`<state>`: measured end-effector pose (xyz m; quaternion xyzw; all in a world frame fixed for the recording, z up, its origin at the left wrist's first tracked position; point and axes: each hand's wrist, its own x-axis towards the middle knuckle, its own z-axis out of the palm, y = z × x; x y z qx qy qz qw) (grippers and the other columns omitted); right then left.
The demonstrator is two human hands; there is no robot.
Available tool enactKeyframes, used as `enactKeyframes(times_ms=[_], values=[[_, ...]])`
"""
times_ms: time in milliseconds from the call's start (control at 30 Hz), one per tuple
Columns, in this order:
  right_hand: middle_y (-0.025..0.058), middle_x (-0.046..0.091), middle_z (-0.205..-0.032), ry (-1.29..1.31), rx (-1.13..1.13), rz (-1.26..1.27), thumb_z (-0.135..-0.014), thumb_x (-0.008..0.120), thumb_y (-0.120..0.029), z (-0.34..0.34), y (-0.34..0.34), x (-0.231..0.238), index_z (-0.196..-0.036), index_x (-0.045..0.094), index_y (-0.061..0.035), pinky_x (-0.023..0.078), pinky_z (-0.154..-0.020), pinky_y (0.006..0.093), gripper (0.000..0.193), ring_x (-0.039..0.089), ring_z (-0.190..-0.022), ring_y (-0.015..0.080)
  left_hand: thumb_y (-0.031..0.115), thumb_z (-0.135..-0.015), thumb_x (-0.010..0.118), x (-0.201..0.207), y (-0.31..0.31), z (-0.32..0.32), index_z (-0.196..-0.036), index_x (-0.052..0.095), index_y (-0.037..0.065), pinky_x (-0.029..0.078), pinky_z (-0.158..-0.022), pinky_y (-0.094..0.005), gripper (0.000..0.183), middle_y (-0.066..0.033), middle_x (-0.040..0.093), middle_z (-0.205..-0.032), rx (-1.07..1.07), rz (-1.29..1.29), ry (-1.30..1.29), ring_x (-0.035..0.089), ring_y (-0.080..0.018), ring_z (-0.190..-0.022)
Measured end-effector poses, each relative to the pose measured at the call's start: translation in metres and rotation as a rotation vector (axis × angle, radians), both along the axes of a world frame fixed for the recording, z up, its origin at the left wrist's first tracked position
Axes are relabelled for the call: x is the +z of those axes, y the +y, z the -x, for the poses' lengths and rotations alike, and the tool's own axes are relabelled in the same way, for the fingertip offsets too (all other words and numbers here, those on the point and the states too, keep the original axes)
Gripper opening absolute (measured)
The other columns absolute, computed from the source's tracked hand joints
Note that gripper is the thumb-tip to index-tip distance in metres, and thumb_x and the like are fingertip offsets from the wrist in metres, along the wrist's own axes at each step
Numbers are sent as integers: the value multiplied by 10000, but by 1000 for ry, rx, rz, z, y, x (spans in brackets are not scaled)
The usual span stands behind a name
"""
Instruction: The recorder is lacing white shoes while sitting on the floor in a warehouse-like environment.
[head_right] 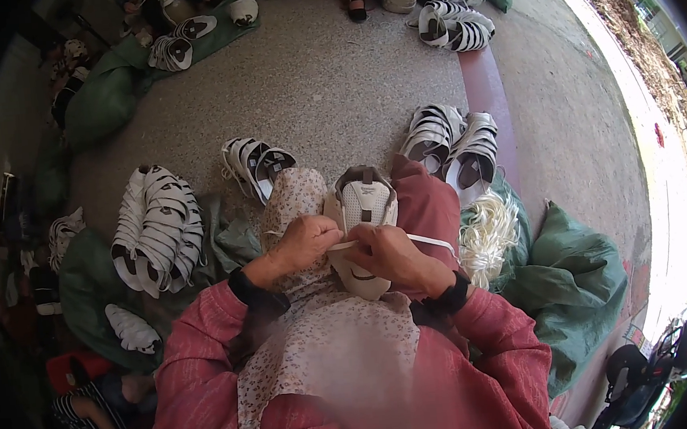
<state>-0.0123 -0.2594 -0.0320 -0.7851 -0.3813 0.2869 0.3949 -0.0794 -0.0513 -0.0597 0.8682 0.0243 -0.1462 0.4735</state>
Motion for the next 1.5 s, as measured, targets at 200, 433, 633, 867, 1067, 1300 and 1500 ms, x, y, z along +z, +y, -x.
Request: enactKeyframes(times_ms=[200, 433, 633, 867, 1067, 1300, 1500], values=[[130, 648, -716, 32, 2, -5, -854, 708, -177, 5, -2, -1, -1055, 646, -23, 505, -595, 388, 261, 647, -634, 297, 250, -828, 697, 3, 7, 4, -870, 667, 92, 474, -784, -401, 166, -87, 609, -929, -208, -366, -390, 625, -298, -946], [122, 647, -728, -242, 89, -38, -854, 703, -183, -1, -9, 9, -996, 669, -43, 512, -601, 416, 203, 655, -675, 337, 75, -684, 774, 29, 25, -39, -947, 601, 66, 494, -743, -437, 315, -78, 539, -1058, -448, -100, -561, 635, -314, -906], [95, 594, -845, -479, 37, -117, -874, 669, -158, -21, 1, 23, -905, 682, -69, 509, -609, 422, 95, 644, -730, 326, 57, -682, 781, 20, 21, -49, -886, 548, 44, 502, -721, -398, 310, -95, 539, -932, -513, -88, -343, 625, -307, -840], [77, 615, -933, -395, 204, -135, -815, 693, -93, -28, 20, 2, -947, 681, -89, 515, -663, 403, 133, 651, -800, 302, 133, -664, 828, 8, 23, -41, -743, 530, 48, 480, -689, -376, 320, -78, 558, -853, -426, 56, -343, 609, -281, -800], [88, 587, -973, -429, 243, -91, -836, 657, -88, -30, 25, -4, -936, 644, -93, 513, -669, 417, 101, 641, -809, 315, 147, -671, 836, 2, 24, -38, -730, 535, 43, 484, -721, -366, 324, -77, 561, -862, -378, 161, -375, 595, -259, -809], [99, 527, -928, -614, 274, 65, -816, 587, -21, -44, 7, 18, -981, 577, -60, 520, -684, 418, 170, 632, -780, 314, 111, -747, 798, 14, 28, -37, -763, 577, 32, 468, -702, -317, 236, -47, 517, -855, -399, 201, -191, 560, -182, -795], [136, 616, -855, -210, 73, 52, -924, 552, -48, -29, 7, 8, -1007, 545, -15, 524, -641, 391, 90, 663, -747, 293, 261, -762, 833, 22, 27, -33, -842, 637, 38, 478, -692, -302, 308, -54, 504, -928, -388, 257, -147, 562, -164, -810]])
